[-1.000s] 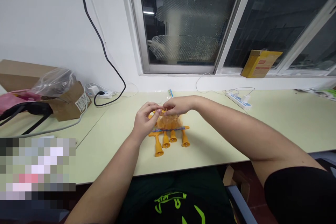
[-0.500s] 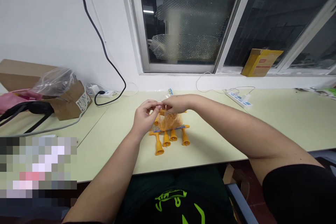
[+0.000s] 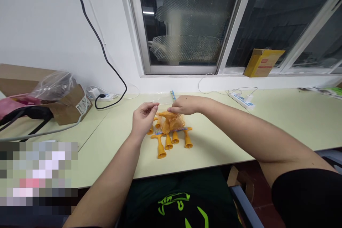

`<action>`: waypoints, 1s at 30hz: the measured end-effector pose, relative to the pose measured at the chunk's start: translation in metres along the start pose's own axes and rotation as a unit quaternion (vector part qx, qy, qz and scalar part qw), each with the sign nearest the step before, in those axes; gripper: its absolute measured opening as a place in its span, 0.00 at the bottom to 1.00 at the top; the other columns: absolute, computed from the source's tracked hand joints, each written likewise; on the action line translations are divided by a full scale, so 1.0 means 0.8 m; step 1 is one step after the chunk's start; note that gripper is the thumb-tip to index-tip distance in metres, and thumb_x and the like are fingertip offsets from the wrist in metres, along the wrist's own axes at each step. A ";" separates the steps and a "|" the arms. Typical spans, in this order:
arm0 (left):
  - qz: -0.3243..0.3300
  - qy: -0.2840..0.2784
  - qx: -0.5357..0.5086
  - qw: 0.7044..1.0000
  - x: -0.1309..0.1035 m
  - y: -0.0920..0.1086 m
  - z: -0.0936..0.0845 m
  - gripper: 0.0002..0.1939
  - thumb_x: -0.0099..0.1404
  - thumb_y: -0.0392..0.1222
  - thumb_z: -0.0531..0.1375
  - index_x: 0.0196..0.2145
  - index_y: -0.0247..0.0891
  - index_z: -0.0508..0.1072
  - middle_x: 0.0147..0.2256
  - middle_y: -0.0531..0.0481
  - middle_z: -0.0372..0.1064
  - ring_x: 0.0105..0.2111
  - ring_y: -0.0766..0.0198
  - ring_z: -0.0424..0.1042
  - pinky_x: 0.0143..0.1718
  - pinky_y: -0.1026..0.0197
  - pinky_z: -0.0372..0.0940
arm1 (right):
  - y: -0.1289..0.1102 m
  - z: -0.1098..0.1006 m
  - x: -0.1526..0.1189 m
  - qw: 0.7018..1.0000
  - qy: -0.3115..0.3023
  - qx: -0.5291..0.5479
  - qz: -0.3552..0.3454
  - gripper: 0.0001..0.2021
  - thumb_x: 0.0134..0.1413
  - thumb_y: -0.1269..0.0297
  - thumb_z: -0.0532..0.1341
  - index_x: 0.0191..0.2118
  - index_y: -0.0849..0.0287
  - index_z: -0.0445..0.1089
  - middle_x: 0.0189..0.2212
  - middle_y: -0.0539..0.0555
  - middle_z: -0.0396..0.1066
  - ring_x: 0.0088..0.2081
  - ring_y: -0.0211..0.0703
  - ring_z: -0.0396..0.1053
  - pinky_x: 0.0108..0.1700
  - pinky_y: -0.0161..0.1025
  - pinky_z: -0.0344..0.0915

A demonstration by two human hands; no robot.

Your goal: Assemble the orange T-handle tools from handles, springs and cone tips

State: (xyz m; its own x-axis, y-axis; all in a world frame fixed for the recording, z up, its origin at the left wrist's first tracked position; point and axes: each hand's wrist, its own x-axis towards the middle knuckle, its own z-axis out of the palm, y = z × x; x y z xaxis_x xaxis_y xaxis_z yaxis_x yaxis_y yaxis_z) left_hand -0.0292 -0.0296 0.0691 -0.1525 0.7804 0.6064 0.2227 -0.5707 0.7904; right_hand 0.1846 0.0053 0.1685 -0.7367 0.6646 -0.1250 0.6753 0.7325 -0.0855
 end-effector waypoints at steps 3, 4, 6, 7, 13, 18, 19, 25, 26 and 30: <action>-0.008 -0.013 -0.010 1.000 0.006 -0.004 -0.002 0.14 0.64 0.49 0.67 0.41 0.37 0.82 0.41 0.43 0.77 0.41 0.59 0.76 0.45 0.54 0.73 | 0.010 -0.003 -0.015 1.000 -0.001 -0.020 0.010 0.20 0.64 0.46 0.60 0.37 0.58 0.80 0.33 0.58 0.80 0.34 0.47 0.73 0.37 0.39 0.62; -0.006 -0.025 -0.017 1.000 0.009 -0.006 -0.002 0.15 0.63 0.50 0.68 0.43 0.37 0.82 0.43 0.43 0.76 0.42 0.59 0.76 0.46 0.54 0.73 | 0.013 -0.002 -0.019 0.999 0.010 -0.040 0.007 0.16 0.62 0.50 0.63 0.37 0.58 0.80 0.33 0.58 0.80 0.35 0.47 0.74 0.40 0.40 0.63; 0.009 -0.049 -0.034 0.998 0.013 -0.007 -0.001 0.20 0.60 0.49 0.70 0.48 0.39 0.80 0.46 0.44 0.73 0.47 0.58 0.75 0.50 0.52 0.73 | 0.017 0.001 -0.024 0.995 0.055 -0.083 -0.013 0.09 0.61 0.60 0.64 0.36 0.57 0.80 0.33 0.57 0.80 0.37 0.48 0.74 0.49 0.45 0.63; 0.019 -0.054 -0.041 0.998 0.015 -0.006 0.001 0.23 0.59 0.48 0.71 0.51 0.41 0.79 0.48 0.44 0.70 0.50 0.57 0.74 0.52 0.51 0.73 | 0.019 0.002 -0.027 0.991 0.086 -0.098 -0.022 0.08 0.62 0.63 0.63 0.35 0.56 0.80 0.32 0.57 0.79 0.38 0.49 0.74 0.55 0.50 0.61; 0.036 0.026 -0.061 0.997 0.024 0.002 0.011 0.24 0.59 0.43 0.70 0.53 0.42 0.76 0.48 0.46 0.65 0.48 0.59 0.75 0.48 0.52 0.77 | 0.023 0.005 -0.043 0.968 0.247 0.002 -0.040 0.05 0.60 0.63 0.66 0.33 0.57 0.77 0.36 0.56 0.74 0.47 0.51 0.68 0.62 0.60 0.56; 0.065 0.039 -0.093 0.993 0.025 0.018 0.013 0.26 0.61 0.43 0.69 0.56 0.44 0.71 0.43 0.49 0.66 0.42 0.63 0.75 0.46 0.54 0.77 | 0.024 0.026 -0.055 0.906 0.407 0.099 -0.056 0.06 0.58 0.62 0.67 0.33 0.58 0.74 0.41 0.57 0.63 0.45 0.48 0.65 0.53 0.49 0.67; 0.077 0.043 -0.100 0.991 0.023 0.024 0.014 0.28 0.62 0.43 0.69 0.59 0.47 0.68 0.43 0.49 0.66 0.42 0.63 0.75 0.47 0.55 0.77 | 0.022 0.034 -0.057 0.888 0.446 0.107 -0.039 0.08 0.57 0.60 0.68 0.33 0.57 0.73 0.43 0.57 0.62 0.47 0.50 0.65 0.55 0.50 0.66; 0.101 0.039 -0.177 0.978 0.006 0.062 0.029 0.30 0.66 0.43 0.67 0.57 0.59 0.55 0.42 0.55 0.67 0.41 0.66 0.75 0.48 0.55 0.75 | 0.004 0.102 -0.056 0.757 0.549 0.352 0.025 0.16 0.58 0.53 0.67 0.47 0.51 0.65 0.60 0.60 0.55 0.58 0.49 0.64 0.53 0.47 0.72; 0.100 0.034 -0.191 0.976 0.004 0.066 0.033 0.30 0.65 0.42 0.68 0.56 0.58 0.55 0.41 0.56 0.67 0.40 0.66 0.75 0.47 0.56 0.75 | 0.001 0.116 -0.054 0.728 0.543 0.419 0.020 0.22 0.56 0.52 0.68 0.53 0.47 0.61 0.63 0.59 0.55 0.58 0.48 0.66 0.52 0.47 0.73; 0.079 0.029 -0.261 0.962 -0.001 0.074 0.041 0.30 0.62 0.39 0.70 0.52 0.56 0.56 0.39 0.58 0.67 0.38 0.68 0.74 0.44 0.59 0.76 | -0.006 0.160 -0.049 0.639 0.441 0.630 -0.009 0.43 0.48 0.51 0.74 0.65 0.41 0.52 0.56 0.56 0.71 0.53 0.47 0.73 0.53 0.49 0.73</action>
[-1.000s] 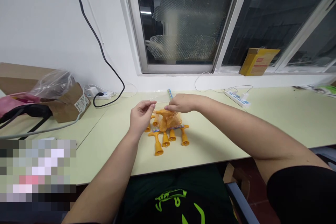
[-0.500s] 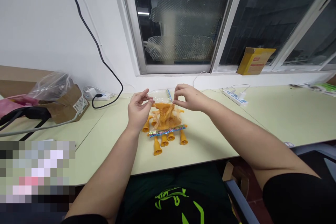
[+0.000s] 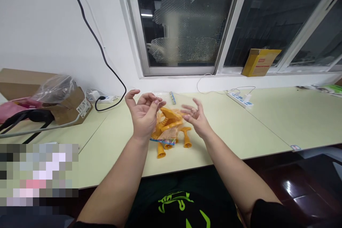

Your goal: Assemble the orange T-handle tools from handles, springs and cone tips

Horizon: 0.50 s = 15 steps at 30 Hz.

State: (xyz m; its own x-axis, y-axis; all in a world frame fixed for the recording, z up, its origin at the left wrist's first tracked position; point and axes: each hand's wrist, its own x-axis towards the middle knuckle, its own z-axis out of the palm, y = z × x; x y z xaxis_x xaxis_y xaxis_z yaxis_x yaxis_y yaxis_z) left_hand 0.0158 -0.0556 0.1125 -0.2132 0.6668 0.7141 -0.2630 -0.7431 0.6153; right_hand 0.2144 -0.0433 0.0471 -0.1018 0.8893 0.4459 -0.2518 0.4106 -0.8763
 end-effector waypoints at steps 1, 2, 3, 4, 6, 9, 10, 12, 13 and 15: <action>-0.010 0.003 -0.012 1.000 -0.001 0.000 0.000 0.30 0.61 0.39 0.70 0.52 0.56 0.57 0.40 0.58 0.67 0.38 0.69 0.74 0.44 0.60 0.76 | 0.005 0.000 -0.006 0.999 -0.022 0.021 0.026 0.39 0.50 0.50 0.73 0.65 0.43 0.57 0.52 0.56 0.75 0.52 0.48 0.75 0.53 0.49 0.73; -0.020 0.006 -0.018 1.000 -0.003 0.000 -0.001 0.30 0.61 0.38 0.70 0.52 0.56 0.57 0.40 0.58 0.67 0.39 0.69 0.74 0.44 0.59 0.76 | 0.007 0.000 -0.011 0.998 -0.040 0.027 0.041 0.33 0.52 0.48 0.72 0.61 0.46 0.64 0.49 0.56 0.78 0.50 0.48 0.76 0.53 0.49 0.73; -0.029 0.010 -0.019 0.999 -0.004 0.000 -0.002 0.29 0.61 0.37 0.70 0.51 0.55 0.58 0.40 0.58 0.67 0.39 0.69 0.74 0.45 0.59 0.76 | 0.008 0.001 -0.016 0.998 -0.045 0.022 0.044 0.25 0.56 0.47 0.69 0.56 0.50 0.71 0.46 0.56 0.79 0.49 0.49 0.77 0.53 0.49 0.72; -0.037 0.014 -0.018 0.999 -0.006 0.000 -0.004 0.29 0.61 0.37 0.69 0.51 0.55 0.59 0.40 0.58 0.68 0.40 0.69 0.74 0.46 0.58 0.76 | 0.007 0.002 -0.019 0.998 -0.039 0.012 0.038 0.19 0.59 0.46 0.67 0.49 0.53 0.76 0.44 0.57 0.80 0.47 0.49 0.77 0.52 0.48 0.72; -0.050 0.028 -0.014 0.998 -0.012 -0.001 -0.010 0.29 0.61 0.37 0.69 0.52 0.54 0.59 0.42 0.57 0.68 0.41 0.68 0.75 0.48 0.57 0.75 | 0.002 0.006 -0.025 1.000 -0.006 -0.007 0.019 0.18 0.62 0.45 0.64 0.40 0.55 0.80 0.41 0.57 0.81 0.44 0.49 0.78 0.50 0.47 0.73; -0.095 0.029 -0.012 0.995 -0.024 -0.006 -0.018 0.32 0.60 0.40 0.70 0.55 0.53 0.59 0.45 0.53 0.71 0.47 0.65 0.75 0.55 0.52 0.72 | -0.004 0.014 -0.027 0.999 0.048 -0.007 0.010 0.19 0.62 0.44 0.63 0.37 0.55 0.81 0.39 0.56 0.82 0.42 0.49 0.78 0.48 0.46 0.73; -0.124 0.017 -0.012 0.992 -0.029 -0.008 -0.020 0.34 0.60 0.42 0.71 0.57 0.52 0.58 0.47 0.51 0.73 0.49 0.63 0.75 0.57 0.50 0.70 | -0.005 0.017 -0.027 0.998 0.064 -0.005 0.011 0.19 0.62 0.44 0.63 0.36 0.55 0.81 0.38 0.56 0.81 0.41 0.49 0.78 0.48 0.46 0.74; -0.198 -0.017 -0.014 0.980 -0.043 -0.012 -0.022 0.38 0.60 0.47 0.71 0.61 0.49 0.57 0.51 0.44 0.74 0.54 0.56 0.75 0.59 0.45 0.68 | -0.005 0.022 -0.027 0.995 0.098 0.002 0.015 0.20 0.61 0.44 0.63 0.35 0.56 0.81 0.37 0.56 0.81 0.39 0.49 0.78 0.47 0.46 0.74; -0.231 -0.034 -0.015 0.972 -0.051 -0.014 -0.021 0.39 0.60 0.49 0.71 0.63 0.47 0.56 0.53 0.41 0.74 0.56 0.53 0.74 0.60 0.43 0.67 | -0.004 0.025 -0.027 0.993 0.115 0.010 0.021 0.20 0.61 0.43 0.64 0.35 0.56 0.80 0.36 0.56 0.81 0.39 0.48 0.78 0.46 0.46 0.74; -0.268 -0.071 -0.009 0.961 -0.066 -0.017 -0.019 0.40 0.61 0.54 0.71 0.64 0.44 0.59 0.56 0.37 0.73 0.59 0.49 0.72 0.61 0.42 0.65 | -0.002 0.030 -0.027 0.988 0.147 0.035 0.038 0.21 0.60 0.42 0.64 0.36 0.57 0.80 0.36 0.56 0.80 0.38 0.48 0.77 0.43 0.44 0.75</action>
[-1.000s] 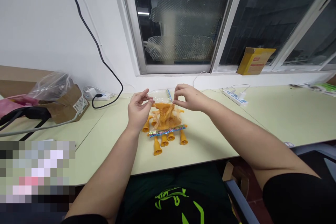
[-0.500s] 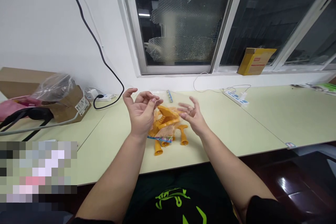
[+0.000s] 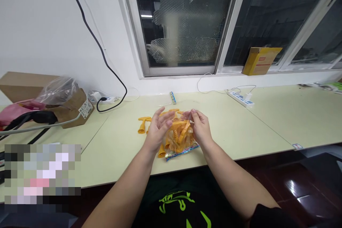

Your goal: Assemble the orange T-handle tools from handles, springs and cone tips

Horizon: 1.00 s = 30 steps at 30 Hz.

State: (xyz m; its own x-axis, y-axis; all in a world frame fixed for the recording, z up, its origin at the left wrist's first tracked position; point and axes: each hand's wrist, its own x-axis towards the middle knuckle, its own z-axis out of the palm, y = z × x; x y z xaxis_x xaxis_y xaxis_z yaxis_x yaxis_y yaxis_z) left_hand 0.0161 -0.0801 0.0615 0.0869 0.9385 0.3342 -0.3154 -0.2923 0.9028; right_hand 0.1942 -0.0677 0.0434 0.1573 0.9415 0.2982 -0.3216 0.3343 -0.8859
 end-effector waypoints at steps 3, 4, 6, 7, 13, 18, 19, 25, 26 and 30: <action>0.000 -0.032 0.052 0.998 -0.012 -0.009 0.008 0.32 0.60 0.55 0.71 0.58 0.41 0.70 0.57 0.36 0.73 0.59 0.47 0.72 0.60 0.46 0.66 | 0.000 0.004 -0.002 0.999 0.026 0.025 0.022 0.21 0.57 0.41 0.65 0.35 0.57 0.78 0.35 0.55 0.80 0.37 0.47 0.76 0.38 0.42 0.75; 0.005 -0.028 0.068 0.997 -0.013 -0.010 0.011 0.27 0.61 0.54 0.70 0.54 0.39 0.73 0.55 0.37 0.75 0.57 0.48 0.74 0.59 0.48 0.67 | -0.001 0.004 -0.002 0.999 0.022 0.023 0.023 0.21 0.57 0.41 0.65 0.34 0.57 0.78 0.34 0.54 0.79 0.36 0.46 0.76 0.38 0.41 0.74; 0.011 0.002 0.082 0.997 -0.013 -0.008 0.013 0.19 0.64 0.54 0.68 0.44 0.37 0.77 0.48 0.39 0.79 0.51 0.51 0.78 0.55 0.51 0.69 | -0.006 -0.001 0.000 1.000 -0.010 0.002 0.012 0.20 0.58 0.43 0.66 0.32 0.57 0.78 0.33 0.54 0.79 0.35 0.45 0.76 0.41 0.42 0.74; 0.011 0.019 0.082 0.996 -0.012 -0.006 0.014 0.17 0.65 0.54 0.68 0.39 0.37 0.78 0.45 0.40 0.80 0.47 0.53 0.79 0.54 0.52 0.70 | -0.010 -0.005 0.001 0.999 -0.032 -0.018 0.000 0.19 0.58 0.44 0.66 0.31 0.57 0.78 0.32 0.54 0.79 0.35 0.45 0.76 0.43 0.43 0.74; -0.002 0.053 0.065 0.996 -0.005 0.013 0.013 0.17 0.62 0.54 0.70 0.34 0.37 0.77 0.36 0.43 0.81 0.39 0.56 0.80 0.47 0.54 0.73 | -0.042 -0.034 0.005 0.990 -0.114 -0.076 -0.041 0.15 0.59 0.47 0.67 0.37 0.55 0.81 0.38 0.55 0.81 0.44 0.48 0.77 0.51 0.45 0.72; -0.028 0.036 0.093 0.995 -0.008 0.013 0.020 0.17 0.61 0.54 0.70 0.34 0.36 0.79 0.37 0.43 0.81 0.38 0.58 0.79 0.44 0.57 0.74 | -0.058 -0.048 -0.004 0.940 -0.295 -0.148 0.081 0.17 0.57 0.48 0.68 0.43 0.58 0.81 0.38 0.56 0.80 0.40 0.45 0.77 0.43 0.41 0.75; -0.039 0.037 0.097 0.994 -0.008 0.012 0.018 0.17 0.61 0.55 0.70 0.35 0.36 0.80 0.38 0.43 0.81 0.39 0.57 0.79 0.43 0.57 0.75 | -0.058 -0.053 -0.004 0.939 -0.289 -0.161 0.097 0.18 0.59 0.47 0.67 0.41 0.58 0.82 0.37 0.56 0.80 0.38 0.44 0.77 0.41 0.39 0.75; -0.096 0.064 0.095 0.989 -0.017 0.009 -0.025 0.20 0.62 0.55 0.69 0.44 0.38 0.77 0.42 0.44 0.78 0.40 0.57 0.79 0.40 0.53 0.78 | -0.034 -0.136 0.036 0.986 0.024 -0.105 0.124 0.18 0.49 0.48 0.71 0.37 0.59 0.79 0.34 0.56 0.80 0.29 0.40 0.75 0.25 0.32 0.70; -0.103 0.065 0.104 0.987 -0.020 0.008 -0.037 0.20 0.61 0.54 0.69 0.44 0.38 0.76 0.41 0.45 0.78 0.38 0.57 0.79 0.40 0.53 0.78 | -0.030 -0.160 0.046 0.984 0.091 -0.094 0.117 0.17 0.47 0.51 0.72 0.36 0.59 0.78 0.33 0.56 0.79 0.27 0.39 0.74 0.24 0.32 0.69; -0.153 0.028 0.159 0.975 -0.038 -0.001 -0.091 0.20 0.60 0.54 0.69 0.43 0.38 0.75 0.38 0.45 0.76 0.36 0.57 0.79 0.37 0.53 0.77 | -0.024 -0.261 0.079 0.954 0.268 -0.095 0.094 0.09 0.51 0.59 0.69 0.33 0.60 0.74 0.30 0.55 0.76 0.24 0.38 0.72 0.24 0.34 0.68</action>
State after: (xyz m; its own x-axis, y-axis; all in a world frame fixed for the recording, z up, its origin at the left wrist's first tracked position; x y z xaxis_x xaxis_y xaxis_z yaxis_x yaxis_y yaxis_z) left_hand -0.0548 -0.0950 0.0312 0.0766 0.9966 0.0293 0.0279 -0.0315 0.9991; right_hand 0.4053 -0.0235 0.0053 0.5855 0.8091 -0.0516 -0.2235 0.0999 -0.9696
